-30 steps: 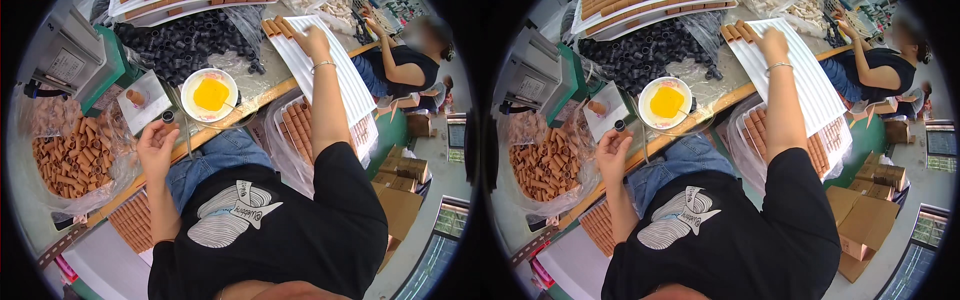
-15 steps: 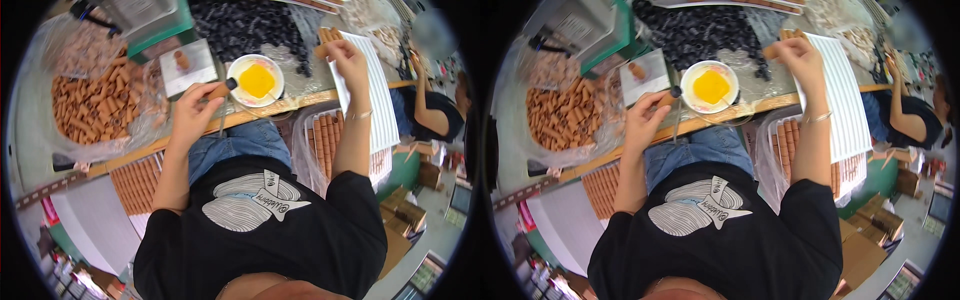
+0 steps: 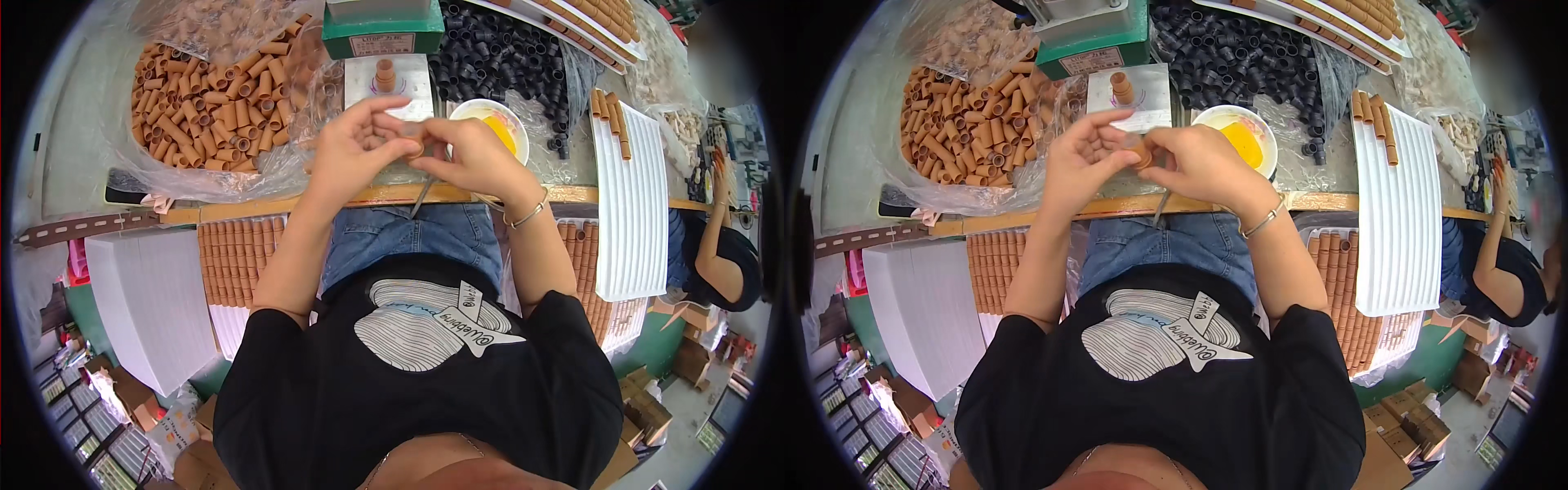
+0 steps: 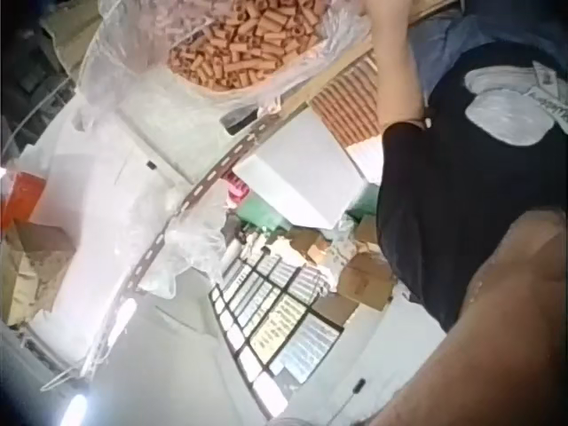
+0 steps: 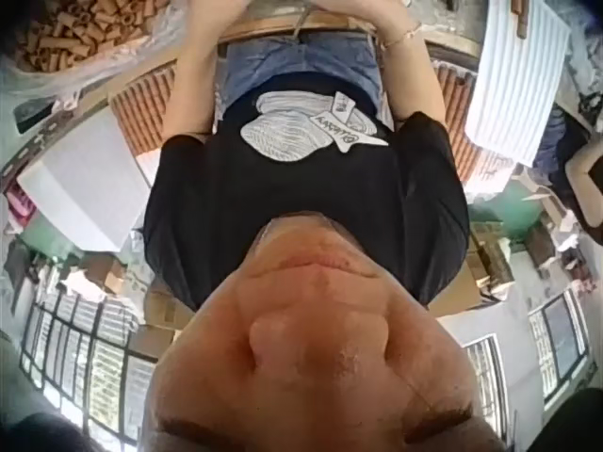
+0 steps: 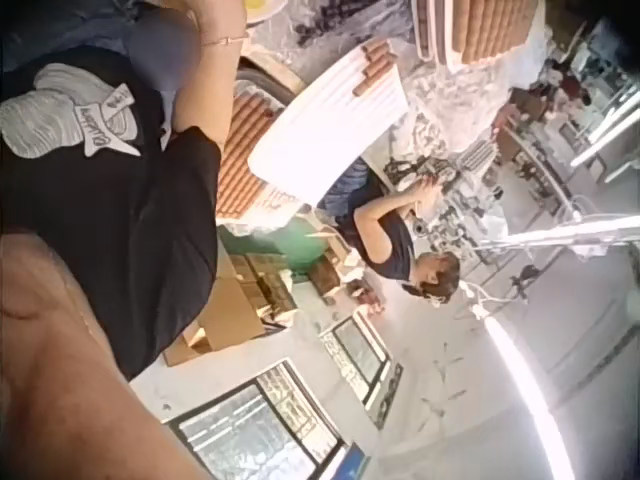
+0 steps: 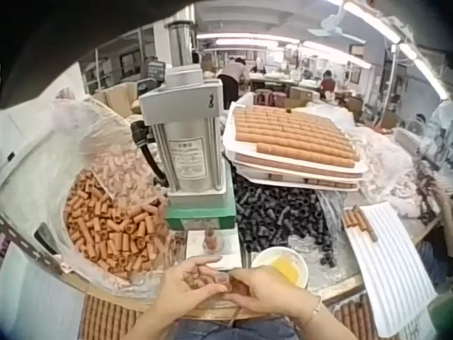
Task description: Applying glue and using a manual press to assemble small cylindrical components at a factory workstation.
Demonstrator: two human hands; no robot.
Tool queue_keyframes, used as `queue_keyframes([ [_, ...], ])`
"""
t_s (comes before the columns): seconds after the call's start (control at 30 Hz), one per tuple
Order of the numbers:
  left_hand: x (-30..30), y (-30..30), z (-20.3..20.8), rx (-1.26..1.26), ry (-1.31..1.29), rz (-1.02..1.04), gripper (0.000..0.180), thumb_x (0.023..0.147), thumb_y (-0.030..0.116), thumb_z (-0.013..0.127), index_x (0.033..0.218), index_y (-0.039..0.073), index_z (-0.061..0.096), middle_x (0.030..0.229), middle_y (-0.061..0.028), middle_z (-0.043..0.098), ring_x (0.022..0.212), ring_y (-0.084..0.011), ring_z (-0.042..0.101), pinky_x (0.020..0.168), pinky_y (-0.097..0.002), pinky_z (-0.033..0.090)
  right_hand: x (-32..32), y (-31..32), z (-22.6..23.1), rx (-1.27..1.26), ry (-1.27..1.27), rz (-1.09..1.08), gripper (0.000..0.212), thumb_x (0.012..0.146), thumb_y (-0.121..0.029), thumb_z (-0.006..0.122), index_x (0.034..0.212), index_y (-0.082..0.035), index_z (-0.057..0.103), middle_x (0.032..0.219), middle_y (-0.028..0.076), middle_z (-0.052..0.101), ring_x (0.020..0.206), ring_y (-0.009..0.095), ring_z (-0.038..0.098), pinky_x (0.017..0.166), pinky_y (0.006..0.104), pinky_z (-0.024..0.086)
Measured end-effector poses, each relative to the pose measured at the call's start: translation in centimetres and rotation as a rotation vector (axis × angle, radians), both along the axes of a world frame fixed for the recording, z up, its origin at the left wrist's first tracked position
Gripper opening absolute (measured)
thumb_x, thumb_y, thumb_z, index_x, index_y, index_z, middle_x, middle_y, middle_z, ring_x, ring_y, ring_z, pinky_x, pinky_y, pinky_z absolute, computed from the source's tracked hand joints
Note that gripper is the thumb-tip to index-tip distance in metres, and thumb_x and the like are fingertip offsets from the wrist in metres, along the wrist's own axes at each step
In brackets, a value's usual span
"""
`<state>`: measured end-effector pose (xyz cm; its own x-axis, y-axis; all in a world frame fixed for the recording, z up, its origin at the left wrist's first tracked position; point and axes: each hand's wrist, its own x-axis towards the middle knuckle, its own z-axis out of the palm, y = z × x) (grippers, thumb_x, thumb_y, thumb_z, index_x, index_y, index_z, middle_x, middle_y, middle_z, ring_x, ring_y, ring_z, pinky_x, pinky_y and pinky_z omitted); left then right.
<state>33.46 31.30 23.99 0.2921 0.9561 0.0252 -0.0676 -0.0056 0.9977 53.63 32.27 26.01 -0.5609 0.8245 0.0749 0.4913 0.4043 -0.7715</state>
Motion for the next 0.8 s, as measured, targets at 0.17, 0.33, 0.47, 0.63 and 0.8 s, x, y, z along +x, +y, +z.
queue_keyframes([
  [0.17, -0.8, 5.2, -2.0, 0.459, 0.478, 0.434, 0.050, 0.076, 0.003, 0.073, 0.121, -0.002, 0.053, 0.101, -0.0092, 0.063, 0.089, -0.0171, 0.062, 0.074, -0.0240, 0.049, -1.8, 4.3, -1.3, 0.330, -0.051, -0.273, 0.022, 0.071, -0.026, 0.068, 0.079, -0.006, 0.065, 0.076, 0.009, 0.066, 0.074, 0.029, 0.064, 0.066, 0.0381, 0.052],
  [0.33, -2.5, 9.7, -3.8, 0.591, 0.734, 0.166, 0.038, 0.084, 0.008, 0.064, 0.119, 0.001, 0.052, 0.103, -0.0108, 0.065, 0.089, -0.0185, 0.062, 0.080, -0.0324, 0.048, -3.9, 7.1, -2.5, 0.388, -0.163, -0.367, 0.023, 0.070, -0.025, 0.069, 0.086, -0.009, 0.065, 0.087, 0.010, 0.062, 0.087, 0.031, 0.061, 0.071, 0.0416, 0.051],
  [0.47, -4.6, 7.5, -3.0, 0.343, 0.320, 0.325, 0.032, 0.088, 0.014, 0.062, 0.112, 0.000, 0.048, 0.090, -0.0109, 0.062, 0.089, -0.0198, 0.061, 0.078, -0.0307, 0.047, -4.6, 7.7, -3.0, 0.310, -0.186, -0.339, 0.027, 0.068, -0.026, 0.073, 0.090, -0.012, 0.067, 0.092, 0.008, 0.061, 0.087, 0.029, 0.061, 0.072, 0.0405, 0.051],
  [0.63, -5.0, 0.7, -1.2, 0.118, 0.144, 0.157, 0.033, 0.086, 0.009, 0.064, 0.115, 0.002, 0.048, 0.096, -0.0051, 0.060, 0.086, -0.0132, 0.058, 0.076, -0.0277, 0.048, -2.5, 2.9, -1.1, 0.382, -0.208, -0.416, 0.049, 0.068, -0.033, 0.080, 0.106, -0.006, 0.065, 0.087, 0.006, 0.061, 0.076, 0.021, 0.062, 0.068, 0.0340, 0.051],
  [0.8, -1.9, -3.6, 0.4, -0.156, -0.072, -0.222, 0.050, 0.086, 0.007, 0.063, 0.127, 0.004, 0.035, 0.098, -0.0106, 0.063, 0.088, -0.0137, 0.062, 0.067, -0.0207, 0.048, -1.9, -2.5, -0.2, -0.355, 0.432, -0.069, 0.028, 0.081, -0.017, 0.072, 0.102, -0.002, 0.061, 0.072, 0.001, 0.061, 0.062, 0.008, 0.060, 0.055, 0.0217, 0.047],
])
